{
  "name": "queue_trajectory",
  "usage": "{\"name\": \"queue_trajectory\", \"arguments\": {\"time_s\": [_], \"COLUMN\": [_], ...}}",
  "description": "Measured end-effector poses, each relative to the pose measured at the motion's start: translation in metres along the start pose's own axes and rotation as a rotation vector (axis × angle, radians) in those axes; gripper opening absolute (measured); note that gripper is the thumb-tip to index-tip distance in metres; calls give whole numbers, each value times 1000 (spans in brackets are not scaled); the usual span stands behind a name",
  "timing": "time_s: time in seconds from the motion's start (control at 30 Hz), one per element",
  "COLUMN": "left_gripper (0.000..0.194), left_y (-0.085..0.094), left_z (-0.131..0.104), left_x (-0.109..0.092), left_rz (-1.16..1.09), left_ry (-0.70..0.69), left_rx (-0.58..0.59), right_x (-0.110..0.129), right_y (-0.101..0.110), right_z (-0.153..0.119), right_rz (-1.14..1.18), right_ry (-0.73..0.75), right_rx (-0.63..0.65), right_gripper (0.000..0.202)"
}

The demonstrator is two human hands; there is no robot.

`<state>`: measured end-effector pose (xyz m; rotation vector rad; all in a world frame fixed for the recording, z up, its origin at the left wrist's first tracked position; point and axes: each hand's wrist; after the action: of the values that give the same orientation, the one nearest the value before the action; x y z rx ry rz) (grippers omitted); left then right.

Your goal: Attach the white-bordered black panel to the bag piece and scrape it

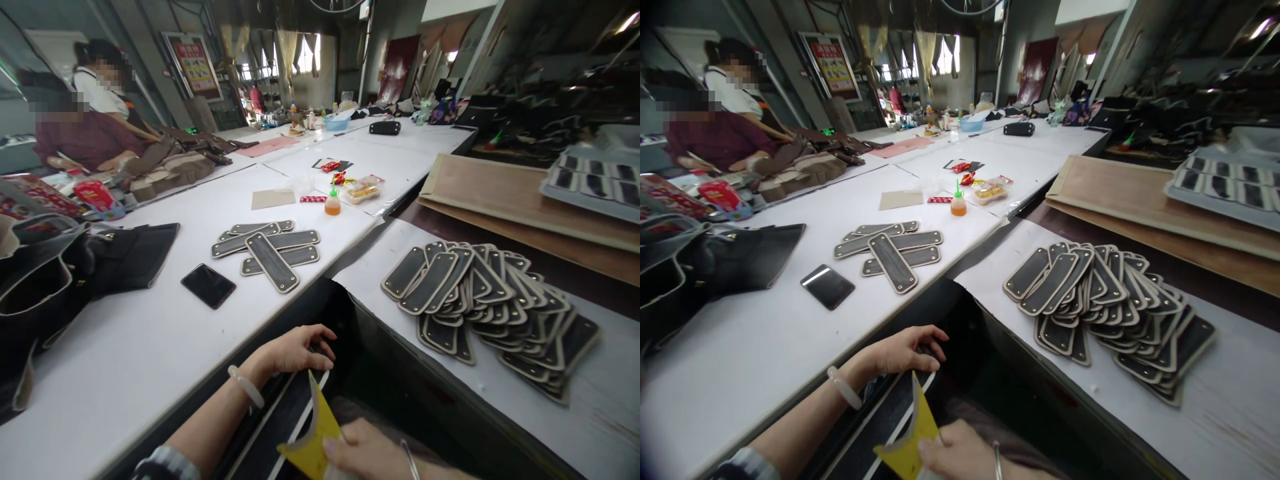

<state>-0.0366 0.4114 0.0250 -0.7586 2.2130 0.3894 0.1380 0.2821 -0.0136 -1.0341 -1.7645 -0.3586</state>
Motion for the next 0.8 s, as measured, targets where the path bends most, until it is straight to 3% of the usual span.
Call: {"name": "queue_trajectory", "arguments": {"time_s": [0.07, 0.13, 0.2, 0.27, 0.43, 0.53, 0.8], "left_gripper": [56, 50, 47, 47, 49, 47, 47], "left_y": [0, 0, -1, -2, -7, -10, -14], "left_z": [-9, -20, -30, -37, -38, -37, -47], "left_x": [6, 14, 22, 28, 34, 35, 31], "left_rz": [-55, -143, -177, -168, -241, -258, -190], "left_ry": [-17, -29, -33, -35, -70, -114, -147], "left_rx": [-32, -56, -92, -133, -98, -64, -109], "right_x": [-4, 0, 10, 18, 16, 8, -6], "right_y": [9, 17, 22, 23, 19, 16, 11], "right_z": [-16, -22, -16, 0, 40, 42, 45], "right_rz": [-17, 31, 90, 141, 70, -67, -280], "right_ry": [53, 92, 139, 180, 321, 441, 494], "right_rx": [-92, -290, -502, -606, -585, -563, -568], "right_gripper": [68, 72, 70, 68, 68, 58, 54]}}
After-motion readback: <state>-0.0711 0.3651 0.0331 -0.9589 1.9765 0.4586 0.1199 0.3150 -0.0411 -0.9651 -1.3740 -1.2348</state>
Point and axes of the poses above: each hand's wrist, its own z-axis towards the middle knuckle, its own y-axis out of the back of the hand, x = y × z, and after that the axes turned 14 degrees about y, right-handed
